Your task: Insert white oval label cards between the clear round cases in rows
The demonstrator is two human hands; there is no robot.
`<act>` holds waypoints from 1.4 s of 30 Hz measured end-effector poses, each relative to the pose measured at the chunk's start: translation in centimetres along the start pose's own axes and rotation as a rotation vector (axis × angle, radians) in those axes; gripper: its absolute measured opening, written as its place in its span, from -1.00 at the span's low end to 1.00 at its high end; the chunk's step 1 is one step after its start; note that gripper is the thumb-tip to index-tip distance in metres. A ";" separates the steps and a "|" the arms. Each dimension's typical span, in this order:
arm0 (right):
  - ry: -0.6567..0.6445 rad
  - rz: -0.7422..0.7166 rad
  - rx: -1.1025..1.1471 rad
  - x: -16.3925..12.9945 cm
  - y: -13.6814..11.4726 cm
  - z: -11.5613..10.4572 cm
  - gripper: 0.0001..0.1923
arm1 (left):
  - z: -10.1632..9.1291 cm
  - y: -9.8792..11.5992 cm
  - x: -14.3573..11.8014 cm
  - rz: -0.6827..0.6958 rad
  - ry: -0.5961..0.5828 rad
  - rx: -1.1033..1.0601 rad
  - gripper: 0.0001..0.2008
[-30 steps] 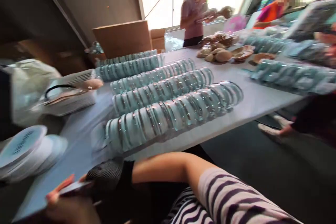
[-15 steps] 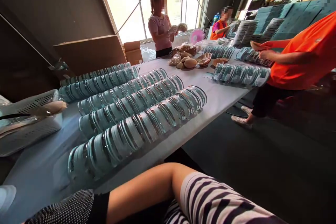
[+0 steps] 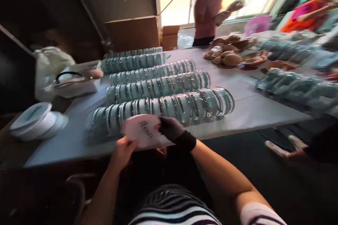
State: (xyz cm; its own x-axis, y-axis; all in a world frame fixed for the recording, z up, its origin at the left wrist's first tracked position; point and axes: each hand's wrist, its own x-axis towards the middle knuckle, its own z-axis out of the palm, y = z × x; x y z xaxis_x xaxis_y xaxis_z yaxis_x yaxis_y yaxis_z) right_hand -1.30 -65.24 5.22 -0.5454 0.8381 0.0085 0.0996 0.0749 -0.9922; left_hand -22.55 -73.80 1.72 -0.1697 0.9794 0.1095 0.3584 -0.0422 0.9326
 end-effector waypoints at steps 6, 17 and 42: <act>-0.319 0.103 0.320 -3.3 3.5 -6.1 -0.46 | 4.4 0.9 1.7 -0.162 -0.466 -0.647 -0.39; -0.235 0.204 0.321 -4.8 5.4 -10.5 -0.41 | 8.9 2.1 2.9 -0.230 -0.651 -0.711 -0.30; 0.743 -0.092 -0.258 -6.6 7.1 -9.2 -0.26 | 15.8 1.5 5.4 -0.165 -0.126 -0.597 -0.47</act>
State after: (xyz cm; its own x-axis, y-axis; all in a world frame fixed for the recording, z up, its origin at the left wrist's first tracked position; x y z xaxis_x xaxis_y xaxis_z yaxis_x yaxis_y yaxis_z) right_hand 10.64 -65.26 -0.70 0.1292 0.9570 0.2597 0.3204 0.2075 -0.9243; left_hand -8.40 -65.43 -1.72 -0.0562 0.9966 -0.0600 -0.2436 0.0446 0.9689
